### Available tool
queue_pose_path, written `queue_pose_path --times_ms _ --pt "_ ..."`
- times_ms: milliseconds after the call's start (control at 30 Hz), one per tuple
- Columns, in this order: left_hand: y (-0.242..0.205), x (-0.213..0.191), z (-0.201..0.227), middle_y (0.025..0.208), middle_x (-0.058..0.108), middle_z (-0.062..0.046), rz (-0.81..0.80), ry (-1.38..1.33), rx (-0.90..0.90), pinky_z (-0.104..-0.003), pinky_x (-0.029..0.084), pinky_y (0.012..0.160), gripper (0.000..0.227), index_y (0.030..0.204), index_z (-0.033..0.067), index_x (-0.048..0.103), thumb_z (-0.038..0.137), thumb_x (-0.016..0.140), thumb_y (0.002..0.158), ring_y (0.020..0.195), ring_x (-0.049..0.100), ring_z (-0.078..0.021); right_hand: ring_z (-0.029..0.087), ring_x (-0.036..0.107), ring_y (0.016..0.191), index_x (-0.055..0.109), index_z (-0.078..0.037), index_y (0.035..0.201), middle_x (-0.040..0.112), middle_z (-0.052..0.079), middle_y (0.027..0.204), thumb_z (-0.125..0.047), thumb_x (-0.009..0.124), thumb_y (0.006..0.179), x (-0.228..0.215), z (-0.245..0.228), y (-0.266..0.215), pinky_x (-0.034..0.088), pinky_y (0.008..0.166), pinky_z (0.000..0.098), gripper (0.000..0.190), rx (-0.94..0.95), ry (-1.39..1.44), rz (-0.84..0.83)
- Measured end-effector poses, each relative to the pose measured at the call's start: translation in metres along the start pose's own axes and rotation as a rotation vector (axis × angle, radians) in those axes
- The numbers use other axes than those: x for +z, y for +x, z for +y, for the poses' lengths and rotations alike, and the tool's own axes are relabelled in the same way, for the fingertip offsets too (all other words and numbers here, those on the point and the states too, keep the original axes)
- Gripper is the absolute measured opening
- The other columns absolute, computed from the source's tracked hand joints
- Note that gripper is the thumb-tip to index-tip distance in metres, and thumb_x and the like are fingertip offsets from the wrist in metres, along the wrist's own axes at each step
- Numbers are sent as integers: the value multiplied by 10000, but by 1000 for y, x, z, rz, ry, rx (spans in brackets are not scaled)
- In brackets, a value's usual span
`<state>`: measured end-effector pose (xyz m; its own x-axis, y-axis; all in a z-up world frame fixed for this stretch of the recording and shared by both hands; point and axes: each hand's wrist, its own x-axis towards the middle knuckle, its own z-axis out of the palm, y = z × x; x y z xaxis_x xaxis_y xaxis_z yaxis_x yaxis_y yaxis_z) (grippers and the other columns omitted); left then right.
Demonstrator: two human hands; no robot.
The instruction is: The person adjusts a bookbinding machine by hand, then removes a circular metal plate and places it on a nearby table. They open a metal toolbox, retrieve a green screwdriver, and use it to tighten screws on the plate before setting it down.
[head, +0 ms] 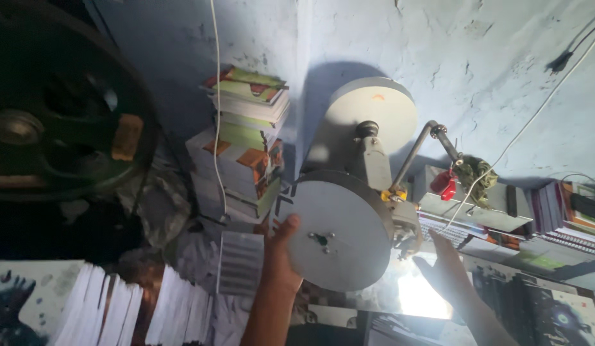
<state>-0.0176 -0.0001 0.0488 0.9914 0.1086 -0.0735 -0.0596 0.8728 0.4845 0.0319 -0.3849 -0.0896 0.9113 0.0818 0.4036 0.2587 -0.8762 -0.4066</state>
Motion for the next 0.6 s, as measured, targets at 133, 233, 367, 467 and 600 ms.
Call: queue_pose_path --times_ms 133,233,367,467,600 --pt "9 -5 3 1149 632 -69 35 40 7 -482 592 881 738 1368 167 480 141 810 709 1039 666 -255 341 566 1277 369 -130 1513 590 166 1356 -216 841 665 41 35 -11 484 1043 449 974 59 -53 -111" --pt "17 -15 7 1153 629 -98 34 50 -39 -486 600 875 711 1351 123 503 133 818 714 1033 670 -267 304 614 1187 175 -139 1621 607 141 1289 -230 872 611 58 43 -17 523 987 410 1231 171 1 -190" --pt "32 -22 9 1158 616 -107 26 78 -53 -471 589 881 711 1378 79 512 110 831 743 1030 655 -267 283 673 1057 164 -157 1630 616 128 1192 -318 923 598 72 43 -19 596 915 370 1291 318 277 -176" --pt "38 -21 9 1152 620 -66 97 123 -47 -442 584 890 761 1406 130 500 84 824 719 1034 651 -225 304 621 1123 188 -95 1580 554 154 1272 -305 936 687 82 44 -18 575 926 404 1184 666 412 -200" --pt "40 -17 19 1146 646 -90 -7 144 -65 -432 590 891 778 1414 115 501 80 822 706 1031 668 -238 355 553 1186 258 -156 1562 510 132 1350 -286 801 785 111 31 -24 525 942 490 956 844 256 -369"
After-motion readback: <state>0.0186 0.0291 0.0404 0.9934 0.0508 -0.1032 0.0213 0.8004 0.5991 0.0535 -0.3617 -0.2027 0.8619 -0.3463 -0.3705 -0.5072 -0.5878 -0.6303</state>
